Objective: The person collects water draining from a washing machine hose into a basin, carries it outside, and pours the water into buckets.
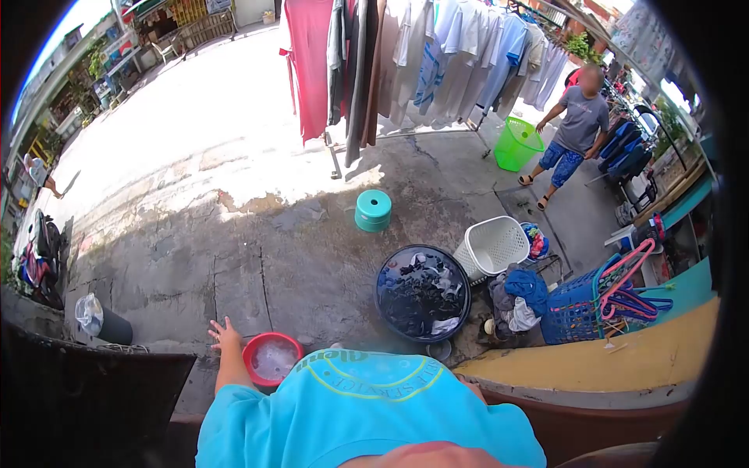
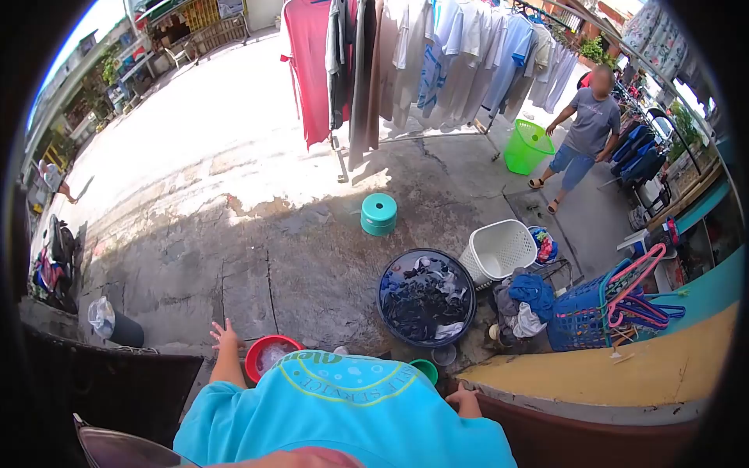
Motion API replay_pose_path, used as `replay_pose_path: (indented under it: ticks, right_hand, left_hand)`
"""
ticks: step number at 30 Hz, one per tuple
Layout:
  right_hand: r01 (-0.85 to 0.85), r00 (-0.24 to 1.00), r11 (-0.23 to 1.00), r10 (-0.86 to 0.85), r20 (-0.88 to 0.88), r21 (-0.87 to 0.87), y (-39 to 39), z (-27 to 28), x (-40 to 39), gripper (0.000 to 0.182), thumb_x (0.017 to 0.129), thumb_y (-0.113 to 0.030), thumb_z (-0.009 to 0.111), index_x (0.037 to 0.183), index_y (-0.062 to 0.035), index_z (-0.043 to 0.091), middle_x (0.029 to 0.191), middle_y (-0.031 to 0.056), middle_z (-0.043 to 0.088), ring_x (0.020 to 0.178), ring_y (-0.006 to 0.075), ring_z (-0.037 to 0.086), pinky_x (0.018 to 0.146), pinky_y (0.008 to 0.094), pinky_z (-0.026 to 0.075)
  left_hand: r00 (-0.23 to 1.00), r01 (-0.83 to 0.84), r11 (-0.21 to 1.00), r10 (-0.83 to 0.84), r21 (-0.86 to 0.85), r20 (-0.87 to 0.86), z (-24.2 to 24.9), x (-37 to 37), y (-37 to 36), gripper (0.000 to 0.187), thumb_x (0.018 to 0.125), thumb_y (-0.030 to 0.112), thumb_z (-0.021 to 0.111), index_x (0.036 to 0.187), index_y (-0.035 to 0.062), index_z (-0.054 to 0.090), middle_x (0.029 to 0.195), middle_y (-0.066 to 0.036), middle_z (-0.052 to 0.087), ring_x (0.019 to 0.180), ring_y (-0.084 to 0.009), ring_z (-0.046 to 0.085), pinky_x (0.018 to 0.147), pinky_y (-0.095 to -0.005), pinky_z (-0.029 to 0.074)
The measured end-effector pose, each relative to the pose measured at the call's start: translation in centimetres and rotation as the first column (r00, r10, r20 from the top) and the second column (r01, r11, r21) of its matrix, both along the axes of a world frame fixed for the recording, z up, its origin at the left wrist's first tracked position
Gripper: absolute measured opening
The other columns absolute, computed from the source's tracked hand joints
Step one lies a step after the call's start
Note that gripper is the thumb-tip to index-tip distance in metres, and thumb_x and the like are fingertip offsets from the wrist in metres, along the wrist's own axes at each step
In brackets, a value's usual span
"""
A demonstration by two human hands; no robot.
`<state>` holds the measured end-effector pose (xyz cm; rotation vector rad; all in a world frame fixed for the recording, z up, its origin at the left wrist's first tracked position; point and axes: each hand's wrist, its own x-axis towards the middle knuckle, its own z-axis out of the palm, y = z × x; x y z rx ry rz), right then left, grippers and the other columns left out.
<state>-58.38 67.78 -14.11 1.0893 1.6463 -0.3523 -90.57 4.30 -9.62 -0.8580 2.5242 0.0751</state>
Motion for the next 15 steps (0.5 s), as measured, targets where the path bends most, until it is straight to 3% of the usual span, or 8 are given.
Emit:
replay_pose_path:
  ticks: [1, 3, 7, 9, 11, 12, 13, 15]
  right_hand:
    - [-0.010, 1.000, 1.000, 0.010, -0.004, -0.002, 1.2, -1.6, -1.2, 0.097, 0.077, -0.031, 0.072, 0.150, -0.0263, 0.009, 0.156, 0.0138, 0.000, 0.143, 0.0338, 0.005, 0.111, 0.0569, 0.011]
    - [0.623, 0.635, 0.666, -0.737, -0.231, -0.410, 4.9, -8.5, -2.2, 0.096, 0.075, -0.034, 0.075, 0.149, -0.0287, 0.015, 0.155, 0.0196, 0.001, 0.143, 0.0327, 0.007, 0.111, 0.0544, 0.016]
    - [0.450, 0.668, 0.868, -0.484, -0.566, -0.211, 5.7, 4.0, -15.2, 0.087, 0.080, -0.037, 0.071, 0.148, -0.0288, 0.018, 0.157, 0.0114, -0.001, 0.142, 0.0326, 0.013, 0.100, 0.0611, 0.029]
    - [0.453, 0.473, 0.736, -0.677, -0.564, -0.504, 5.4, 14.8, -21.8, 0.073, 0.086, -0.042, 0.064, 0.147, -0.0314, 0.024, 0.156, 0.0097, 0.002, 0.141, 0.0351, 0.013, 0.095, 0.0667, 0.030]
    - [0.347, 0.090, 0.602, -0.785, -0.613, -0.719, 6.4, 20.2, -25.9, 0.064, 0.091, -0.046, 0.055, 0.146, -0.0275, 0.026, 0.156, 0.0088, 0.001, 0.141, 0.0357, 0.013, 0.089, 0.0693, 0.035]
    - [0.115, -0.043, 0.460, -0.883, -0.467, -0.881, 7.4, 22.1, -27.7, 0.062, 0.093, -0.046, 0.051, 0.146, -0.0264, 0.025, 0.156, 0.0080, 0.002, 0.140, 0.0360, 0.013, 0.089, 0.0693, 0.038]
    - [-0.146, -0.126, 0.291, -0.953, -0.274, -0.945, 8.2, 23.6, -29.7, 0.061, 0.094, -0.046, 0.048, 0.146, -0.0252, 0.024, 0.156, 0.0072, 0.004, 0.140, 0.0363, 0.014, 0.088, 0.0692, 0.040]
    - [-0.335, -0.163, 0.245, -0.966, -0.200, -0.910, 8.7, 24.1, -34.1, 0.063, 0.094, -0.044, 0.047, 0.147, -0.0242, 0.020, 0.155, 0.0071, 0.012, 0.138, 0.0350, 0.022, 0.087, 0.0696, 0.041]
  left_hand:
    - [0.993, -0.099, 0.990, 0.092, 0.096, 0.077, 1.1, -3.0, 0.2, 0.091, 0.070, 0.020, 0.077, 0.145, 0.0323, 0.026, 0.151, -0.010, -0.026, 0.140, -0.0441, -0.007, 0.103, -0.0678, 0.021]
    - [0.999, -0.052, 0.991, 0.053, 0.124, -0.004, 2.3, -8.4, 0.3, 0.091, 0.067, 0.035, 0.081, 0.144, 0.0310, 0.032, 0.153, -0.014, -0.019, 0.140, -0.0462, -0.002, 0.106, -0.0630, 0.021]
    - [0.978, 0.198, 0.939, -0.169, 0.282, -0.125, 5.5, -19.4, 1.3, 0.083, 0.071, 0.047, 0.075, 0.142, 0.0296, 0.037, 0.154, -0.020, -0.011, 0.138, -0.0510, 0.000, 0.110, -0.0524, 0.022]
    - [0.956, 0.203, 0.849, -0.064, 0.487, -0.287, 12.4, -22.6, 4.2, 0.074, 0.077, 0.045, 0.071, 0.142, 0.0302, 0.038, 0.154, -0.021, -0.006, 0.140, -0.0456, 0.006, 0.108, -0.0519, 0.025]
    - [0.920, 0.276, 0.705, 0.003, 0.654, -0.392, 16.7, -25.7, 4.9, 0.069, 0.080, 0.042, 0.069, 0.141, 0.0301, 0.039, 0.154, -0.020, -0.003, 0.140, -0.0412, 0.011, 0.107, -0.0499, 0.028]
    - [0.876, 0.365, 0.522, 0.088, 0.771, -0.474, 18.4, -27.0, 5.1, 0.064, 0.083, 0.040, 0.067, 0.141, 0.0300, 0.040, 0.155, -0.019, 0.001, 0.140, -0.0369, 0.017, 0.105, -0.0478, 0.032]
    - [0.871, 0.369, 0.523, 0.093, 0.768, -0.482, 20.1, -27.9, 5.3, 0.064, 0.083, 0.040, 0.067, 0.141, 0.0300, 0.040, 0.155, -0.019, 0.001, 0.140, -0.0369, 0.017, 0.105, -0.0478, 0.032]
    - [0.862, 0.454, 0.295, 0.094, 0.841, -0.498, 22.2, -30.0, 6.1, 0.060, 0.086, 0.037, 0.064, 0.141, 0.0260, 0.041, 0.155, -0.014, 0.008, 0.138, -0.0290, 0.026, 0.100, -0.0450, 0.038]
